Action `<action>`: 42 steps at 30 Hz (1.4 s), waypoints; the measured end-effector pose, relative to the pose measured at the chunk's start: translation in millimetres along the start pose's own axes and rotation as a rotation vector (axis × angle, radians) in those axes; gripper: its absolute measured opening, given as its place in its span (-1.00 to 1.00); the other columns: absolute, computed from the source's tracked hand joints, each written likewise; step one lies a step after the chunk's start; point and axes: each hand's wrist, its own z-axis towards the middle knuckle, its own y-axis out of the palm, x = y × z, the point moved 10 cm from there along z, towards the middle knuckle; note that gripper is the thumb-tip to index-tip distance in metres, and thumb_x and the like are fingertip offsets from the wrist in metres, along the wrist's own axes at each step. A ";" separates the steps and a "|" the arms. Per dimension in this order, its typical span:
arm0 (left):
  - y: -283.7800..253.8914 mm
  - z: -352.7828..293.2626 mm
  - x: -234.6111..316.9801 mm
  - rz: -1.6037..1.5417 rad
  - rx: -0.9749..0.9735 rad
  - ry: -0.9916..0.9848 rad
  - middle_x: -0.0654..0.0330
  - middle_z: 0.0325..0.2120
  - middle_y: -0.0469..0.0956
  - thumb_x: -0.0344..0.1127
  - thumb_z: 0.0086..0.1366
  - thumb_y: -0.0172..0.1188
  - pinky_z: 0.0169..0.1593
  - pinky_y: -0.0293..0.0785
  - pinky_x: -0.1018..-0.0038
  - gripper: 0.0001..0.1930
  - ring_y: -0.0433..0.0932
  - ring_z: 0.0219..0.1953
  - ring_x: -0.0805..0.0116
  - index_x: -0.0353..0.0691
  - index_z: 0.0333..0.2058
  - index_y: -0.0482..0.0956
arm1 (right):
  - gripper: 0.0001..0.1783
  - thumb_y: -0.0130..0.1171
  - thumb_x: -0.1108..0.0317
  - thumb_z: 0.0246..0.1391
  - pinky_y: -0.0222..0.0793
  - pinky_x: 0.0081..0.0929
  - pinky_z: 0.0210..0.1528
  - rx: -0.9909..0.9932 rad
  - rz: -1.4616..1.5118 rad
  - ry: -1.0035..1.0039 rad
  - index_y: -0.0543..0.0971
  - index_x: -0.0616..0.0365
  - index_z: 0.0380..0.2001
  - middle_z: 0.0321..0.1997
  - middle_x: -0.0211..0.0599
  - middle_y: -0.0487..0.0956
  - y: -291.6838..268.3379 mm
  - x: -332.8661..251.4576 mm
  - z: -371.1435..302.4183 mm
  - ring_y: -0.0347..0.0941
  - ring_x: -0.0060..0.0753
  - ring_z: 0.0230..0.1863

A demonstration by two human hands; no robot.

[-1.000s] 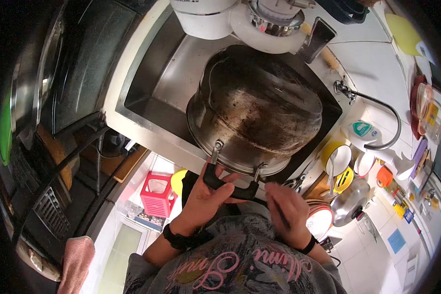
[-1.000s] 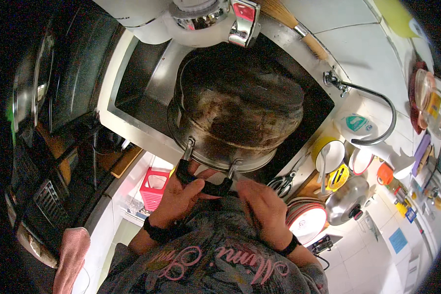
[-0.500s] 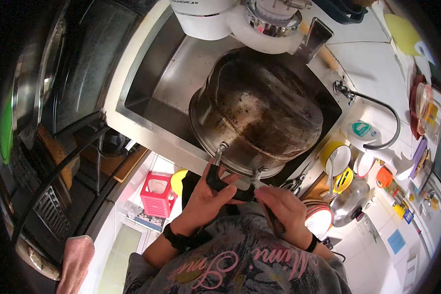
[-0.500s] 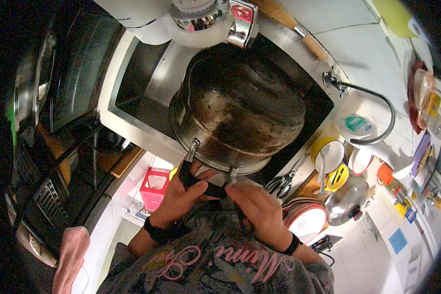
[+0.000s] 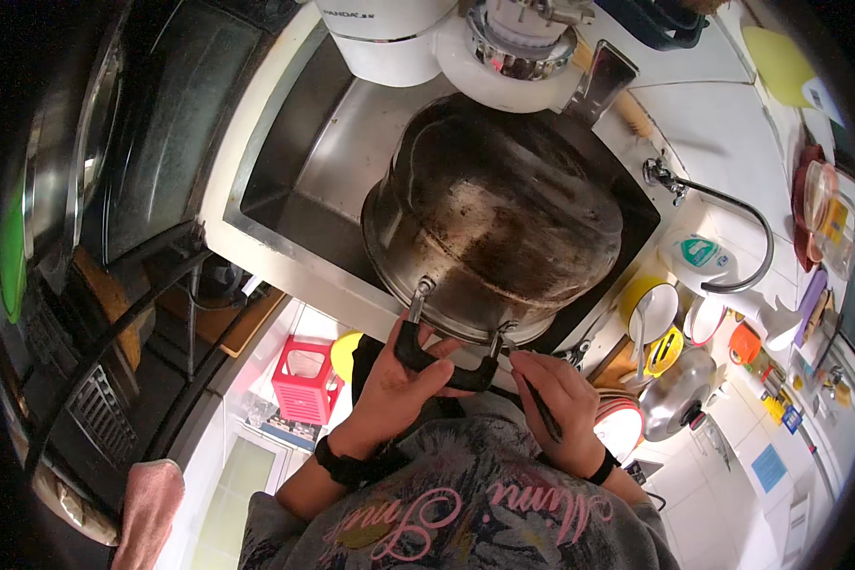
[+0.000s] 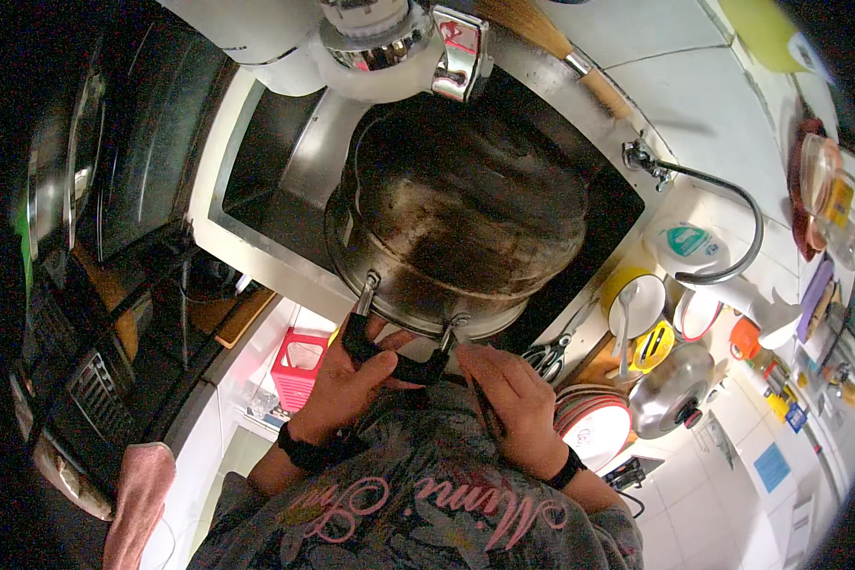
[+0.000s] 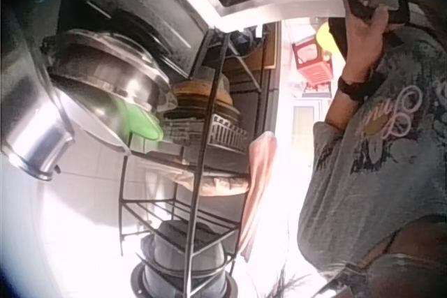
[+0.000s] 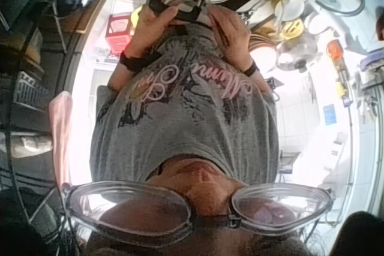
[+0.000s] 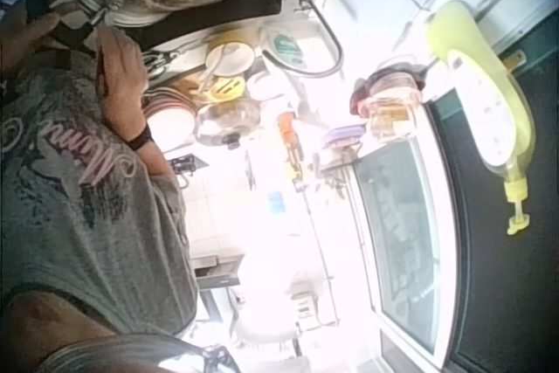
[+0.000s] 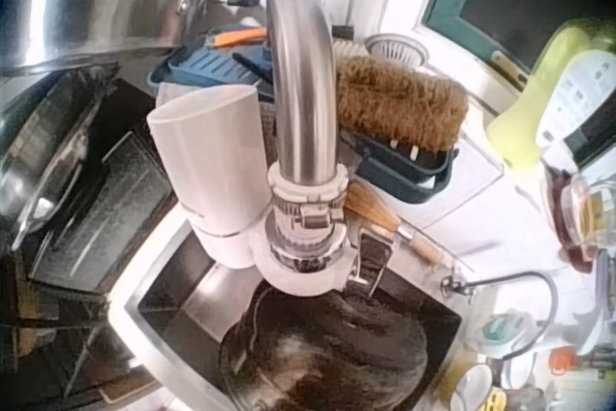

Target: Tightening a screw on a pot handle using a screwdriver in a kitchen sink.

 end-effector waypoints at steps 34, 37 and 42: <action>-11.9 -1.3 -3.5 -0.120 -0.011 0.006 0.12 0.29 -0.02 -0.63 0.27 -0.05 -0.01 0.55 0.13 -0.18 0.17 0.25 0.18 -0.05 0.33 -0.36 | -0.85 0.13 0.50 0.09 0.40 -0.39 -0.21 -0.113 0.349 0.331 0.53 0.23 -0.24 -0.26 -0.14 0.57 16.7 32.5 20.0 0.53 -0.23 -0.26; -7.4 -0.9 0.4 -0.114 -0.013 -0.004 0.11 0.28 0.01 -0.64 0.27 -0.09 -0.01 0.55 0.12 -0.21 0.16 0.26 0.16 -0.06 0.33 -0.32 | -0.86 0.13 0.51 0.10 0.38 -0.49 -0.17 -0.034 0.643 0.455 0.53 0.26 -0.24 -0.27 -0.21 0.57 39.1 51.1 1.0 0.50 -0.44 -0.22; -10.5 -1.7 -1.5 -0.091 -0.001 -0.016 0.12 0.28 0.02 -0.61 0.27 -0.08 0.00 0.55 0.13 -0.23 0.17 0.26 0.17 -0.05 0.33 -0.28 | -0.83 -0.04 0.46 0.24 0.39 -0.57 -0.07 -0.033 0.578 0.455 0.43 0.24 -0.12 -0.15 -0.34 0.50 47.6 64.7 -8.4 0.45 -0.55 -0.09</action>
